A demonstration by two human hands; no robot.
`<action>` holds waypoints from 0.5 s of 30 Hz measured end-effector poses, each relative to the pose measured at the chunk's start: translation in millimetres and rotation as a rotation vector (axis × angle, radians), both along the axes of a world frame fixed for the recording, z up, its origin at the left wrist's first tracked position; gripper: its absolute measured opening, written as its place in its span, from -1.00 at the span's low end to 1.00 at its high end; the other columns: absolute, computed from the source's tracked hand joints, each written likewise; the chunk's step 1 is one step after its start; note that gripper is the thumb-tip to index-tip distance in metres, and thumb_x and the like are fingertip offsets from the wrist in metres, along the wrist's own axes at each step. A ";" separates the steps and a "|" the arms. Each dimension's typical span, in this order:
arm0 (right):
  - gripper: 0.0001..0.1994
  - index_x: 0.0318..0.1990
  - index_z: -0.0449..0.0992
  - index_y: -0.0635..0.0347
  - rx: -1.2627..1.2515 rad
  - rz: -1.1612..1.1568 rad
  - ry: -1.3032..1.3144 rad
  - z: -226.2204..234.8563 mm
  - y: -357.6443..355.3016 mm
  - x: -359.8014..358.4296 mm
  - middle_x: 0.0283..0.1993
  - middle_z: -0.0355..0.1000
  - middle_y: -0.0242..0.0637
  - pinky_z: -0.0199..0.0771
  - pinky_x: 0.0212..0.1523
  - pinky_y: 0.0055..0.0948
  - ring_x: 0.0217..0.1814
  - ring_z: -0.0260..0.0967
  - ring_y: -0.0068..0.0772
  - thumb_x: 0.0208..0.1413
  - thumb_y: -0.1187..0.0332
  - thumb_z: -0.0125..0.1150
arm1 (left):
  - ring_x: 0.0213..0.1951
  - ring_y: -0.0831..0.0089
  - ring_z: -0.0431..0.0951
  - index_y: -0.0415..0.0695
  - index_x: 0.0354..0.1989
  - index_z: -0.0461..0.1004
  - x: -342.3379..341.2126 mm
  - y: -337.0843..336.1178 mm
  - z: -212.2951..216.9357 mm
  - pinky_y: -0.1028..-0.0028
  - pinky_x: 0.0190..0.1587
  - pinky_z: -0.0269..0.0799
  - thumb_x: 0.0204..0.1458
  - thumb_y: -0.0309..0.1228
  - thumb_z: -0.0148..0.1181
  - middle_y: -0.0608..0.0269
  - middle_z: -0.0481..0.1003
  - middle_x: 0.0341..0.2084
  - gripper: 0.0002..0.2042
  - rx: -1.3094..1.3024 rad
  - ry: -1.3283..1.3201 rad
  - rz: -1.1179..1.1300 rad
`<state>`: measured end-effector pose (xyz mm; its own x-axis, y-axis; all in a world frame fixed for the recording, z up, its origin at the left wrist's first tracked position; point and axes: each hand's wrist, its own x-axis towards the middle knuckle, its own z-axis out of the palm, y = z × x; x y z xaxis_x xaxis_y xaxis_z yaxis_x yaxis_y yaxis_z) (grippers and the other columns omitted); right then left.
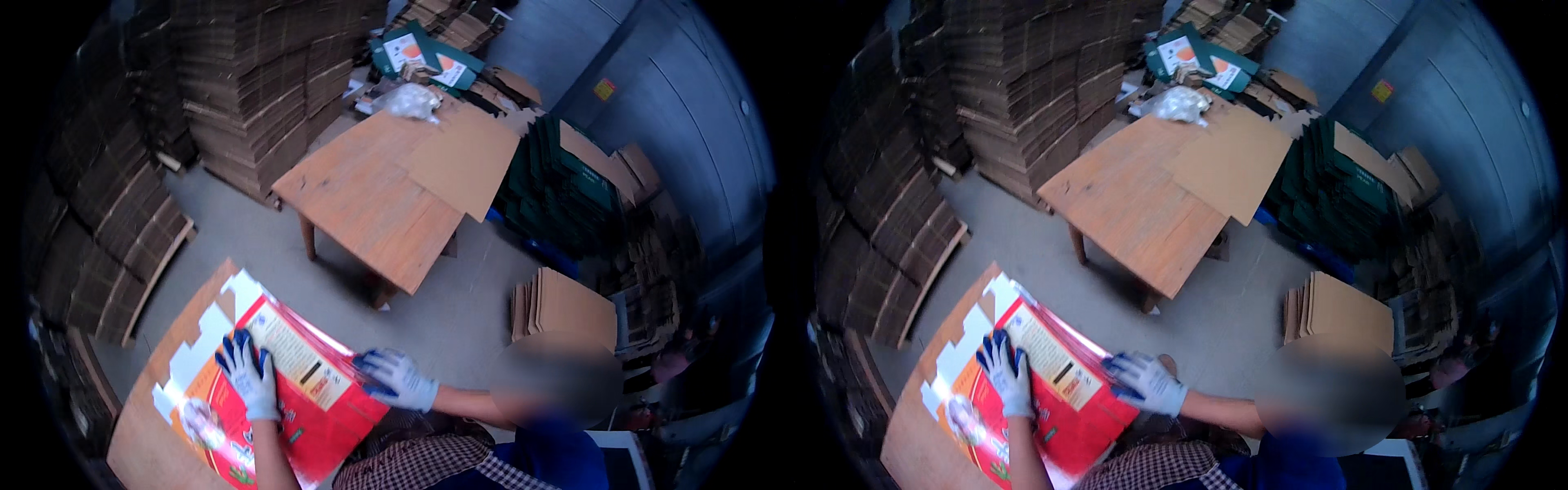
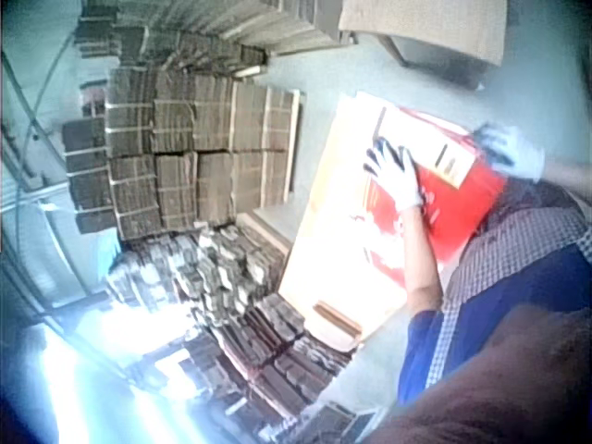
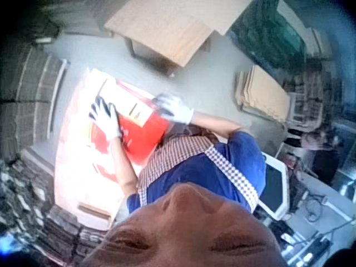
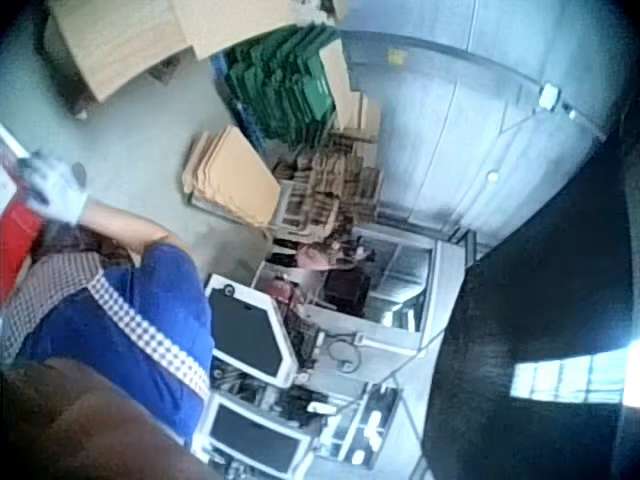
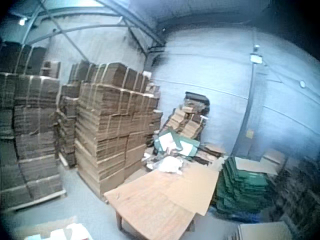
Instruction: The person repeatedly picks up flat printed cardboard sheets from a table and stacks them into a neat pile. The person wears gloves and handles the sheets one by one, aligning them before placing them on the growing stack.
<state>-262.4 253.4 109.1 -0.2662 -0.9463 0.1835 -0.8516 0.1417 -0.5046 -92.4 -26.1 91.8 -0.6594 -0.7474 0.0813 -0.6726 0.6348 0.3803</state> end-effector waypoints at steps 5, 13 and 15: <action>-0.19 0.39 0.11 0.18 0.554 -0.472 0.262 -24.5 34.4 -210.9 0.43 0.10 -0.04 0.05 0.34 0.12 0.45 0.05 0.10 0.05 -0.01 0.24 | 0.44 -0.02 -0.01 -0.21 0.33 0.23 6.4 0.5 -9.1 0.02 0.47 -0.30 0.15 -0.15 0.09 -0.04 0.15 0.38 -0.39 -0.012 0.109 0.020; -0.27 0.49 -0.12 0.17 0.915 -0.728 0.464 -129.2 63.6 -494.9 0.56 -0.16 -0.04 -0.04 0.44 0.11 0.55 -0.10 0.17 0.20 0.30 0.02 | 0.32 -0.13 0.18 -0.30 0.29 0.26 -68.4 88.0 83.3 -0.01 0.38 0.05 0.22 -0.11 0.09 -0.21 0.22 0.29 -0.41 -0.284 0.191 0.201; -0.27 0.50 -0.15 0.17 0.947 -0.666 0.336 -115.5 57.2 -509.5 0.57 -0.17 -0.03 0.04 0.42 0.04 0.53 -0.06 0.18 0.22 0.36 0.01 | 0.32 -0.11 0.19 -0.29 0.29 0.26 -100.7 121.4 100.3 -0.01 0.38 0.06 0.25 -0.05 0.05 -0.16 0.23 0.29 -0.40 -0.294 0.156 0.209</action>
<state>-772.0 310.6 -6.4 -0.8257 -0.4381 -0.3554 -0.5395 0.7976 0.2700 -193.2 95.4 192.0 -0.4579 -0.7943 0.3992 -0.7476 0.5871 0.3107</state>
